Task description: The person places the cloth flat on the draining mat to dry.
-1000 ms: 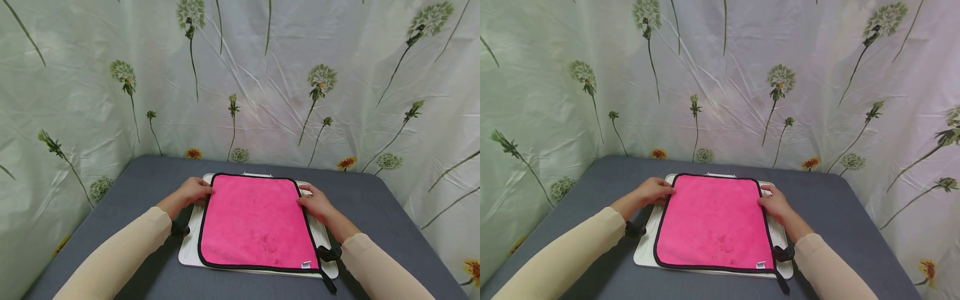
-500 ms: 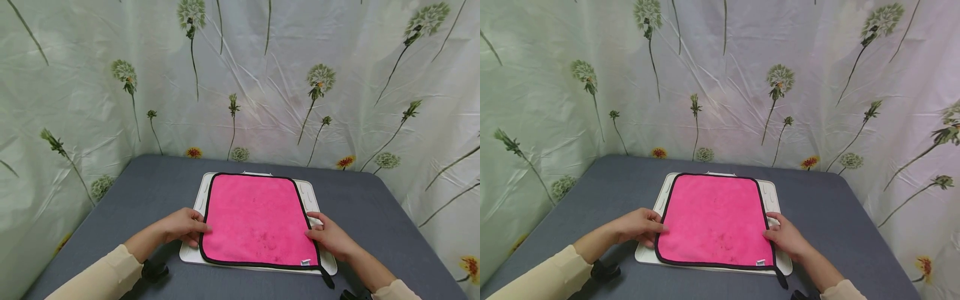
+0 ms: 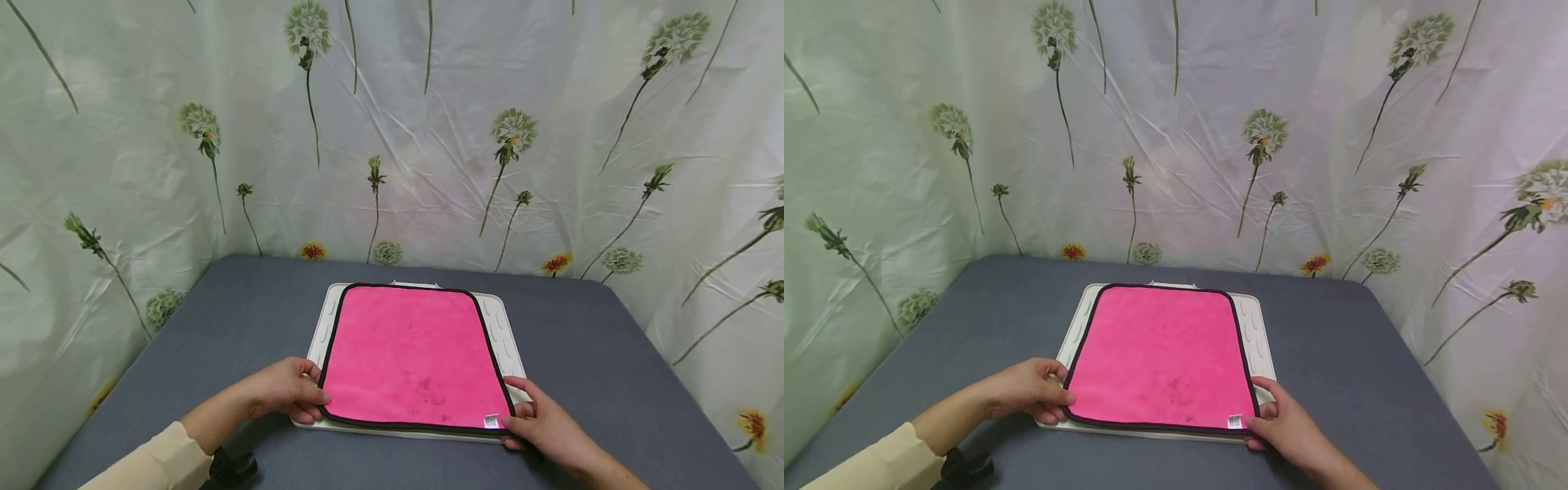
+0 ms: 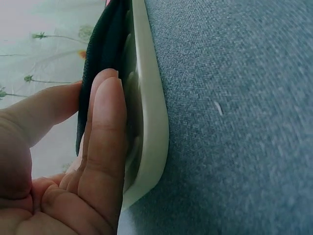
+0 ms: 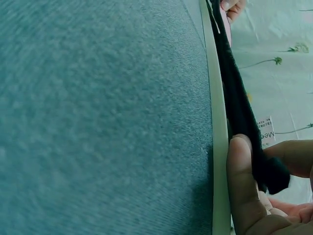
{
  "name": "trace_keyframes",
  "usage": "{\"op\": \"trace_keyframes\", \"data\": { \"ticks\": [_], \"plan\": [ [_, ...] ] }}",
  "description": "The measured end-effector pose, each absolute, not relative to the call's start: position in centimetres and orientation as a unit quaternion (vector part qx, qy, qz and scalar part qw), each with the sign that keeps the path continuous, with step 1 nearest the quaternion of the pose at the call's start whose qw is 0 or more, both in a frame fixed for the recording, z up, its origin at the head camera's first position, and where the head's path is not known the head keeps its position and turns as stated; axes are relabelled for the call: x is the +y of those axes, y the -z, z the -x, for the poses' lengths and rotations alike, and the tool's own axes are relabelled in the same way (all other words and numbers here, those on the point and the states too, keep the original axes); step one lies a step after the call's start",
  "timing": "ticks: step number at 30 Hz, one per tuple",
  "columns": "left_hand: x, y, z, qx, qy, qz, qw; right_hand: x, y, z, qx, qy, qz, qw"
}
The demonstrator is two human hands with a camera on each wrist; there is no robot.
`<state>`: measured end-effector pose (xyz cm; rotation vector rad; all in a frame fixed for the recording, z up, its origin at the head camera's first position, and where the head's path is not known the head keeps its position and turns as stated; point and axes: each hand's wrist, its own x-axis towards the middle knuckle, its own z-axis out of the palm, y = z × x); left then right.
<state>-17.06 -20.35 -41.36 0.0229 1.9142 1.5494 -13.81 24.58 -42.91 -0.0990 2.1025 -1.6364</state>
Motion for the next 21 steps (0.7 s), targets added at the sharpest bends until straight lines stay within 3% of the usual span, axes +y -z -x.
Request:
{"op": "trace_keyframes", "data": {
  "ticks": [12, 21],
  "plan": [
    [-20.5, 41.1, 16.5, 0.764, -0.562, -0.002, 0.317, 23.9, 42.6, 13.3, 0.833, 0.525, -0.001, 0.175],
    [-19.6, 41.0, 15.6, 0.830, -0.497, -0.017, 0.255, 23.3, 42.6, 12.5, 0.946, 0.319, 0.031, 0.047]
  ]
}}
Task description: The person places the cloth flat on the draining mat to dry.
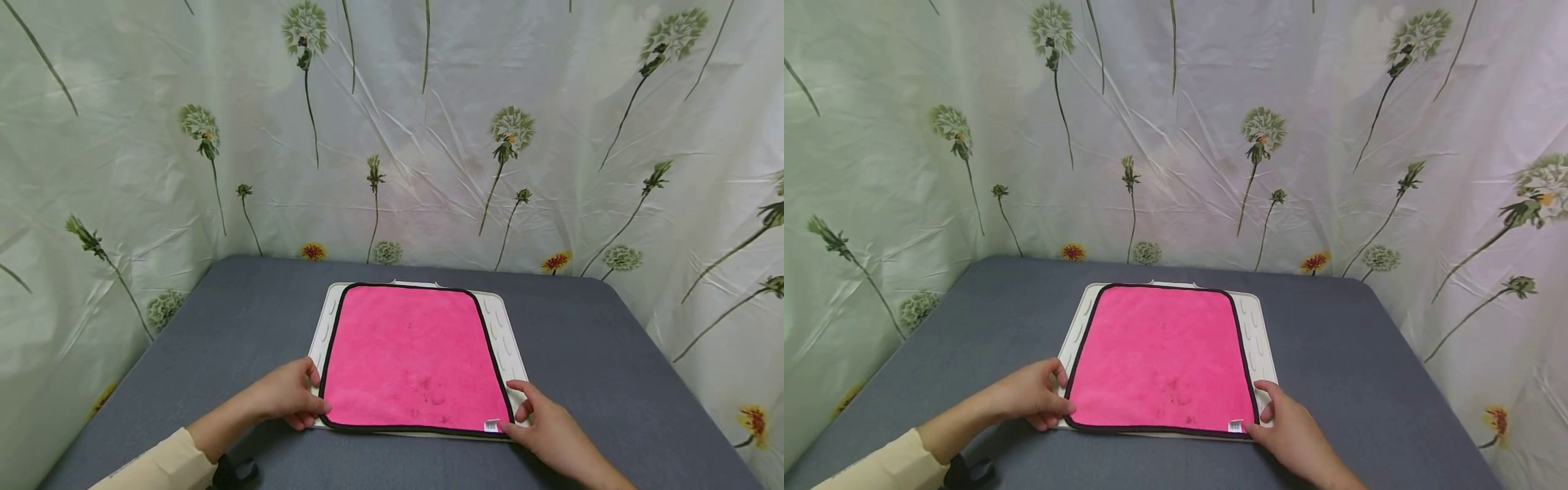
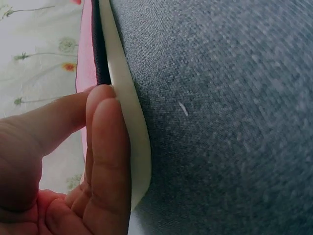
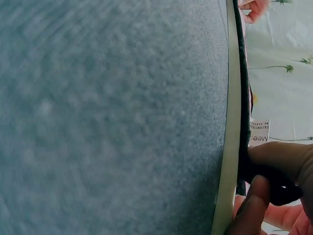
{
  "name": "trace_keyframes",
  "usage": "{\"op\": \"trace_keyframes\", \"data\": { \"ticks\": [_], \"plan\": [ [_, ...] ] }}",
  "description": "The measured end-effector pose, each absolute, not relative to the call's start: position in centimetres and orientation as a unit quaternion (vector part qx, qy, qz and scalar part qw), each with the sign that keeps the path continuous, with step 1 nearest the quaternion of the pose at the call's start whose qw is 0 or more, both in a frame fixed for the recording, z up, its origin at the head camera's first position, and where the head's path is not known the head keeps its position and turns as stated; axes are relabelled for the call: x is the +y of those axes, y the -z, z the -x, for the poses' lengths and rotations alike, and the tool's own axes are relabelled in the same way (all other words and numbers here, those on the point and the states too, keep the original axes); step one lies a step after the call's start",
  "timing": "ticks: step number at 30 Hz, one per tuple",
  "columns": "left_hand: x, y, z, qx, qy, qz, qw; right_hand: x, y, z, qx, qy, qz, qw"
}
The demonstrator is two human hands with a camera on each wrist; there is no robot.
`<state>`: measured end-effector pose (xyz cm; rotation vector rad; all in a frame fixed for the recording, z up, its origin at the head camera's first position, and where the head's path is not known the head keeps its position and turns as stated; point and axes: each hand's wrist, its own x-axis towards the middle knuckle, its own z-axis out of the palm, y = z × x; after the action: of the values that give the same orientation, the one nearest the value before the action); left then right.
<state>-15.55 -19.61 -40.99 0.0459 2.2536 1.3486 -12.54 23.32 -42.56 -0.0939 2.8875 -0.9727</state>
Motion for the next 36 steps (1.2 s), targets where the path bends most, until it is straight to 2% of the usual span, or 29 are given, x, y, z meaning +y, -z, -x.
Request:
{"op": "trace_keyframes", "data": {
  "ticks": [12, 31, 36],
  "plan": [
    [-18.8, 40.5, 15.2, 0.884, -0.423, -0.028, 0.196, 23.8, 42.8, 12.7, 0.968, 0.242, 0.061, -0.010],
    [-19.6, 41.4, 14.9, 0.876, -0.444, -0.044, 0.185, 24.9, 43.2, 12.7, 0.960, 0.267, 0.080, 0.003],
    [-19.8, 41.3, 14.9, 0.865, -0.460, -0.064, 0.188, 25.8, 43.0, 12.5, 0.955, 0.285, 0.079, 0.023]
  ]
}}
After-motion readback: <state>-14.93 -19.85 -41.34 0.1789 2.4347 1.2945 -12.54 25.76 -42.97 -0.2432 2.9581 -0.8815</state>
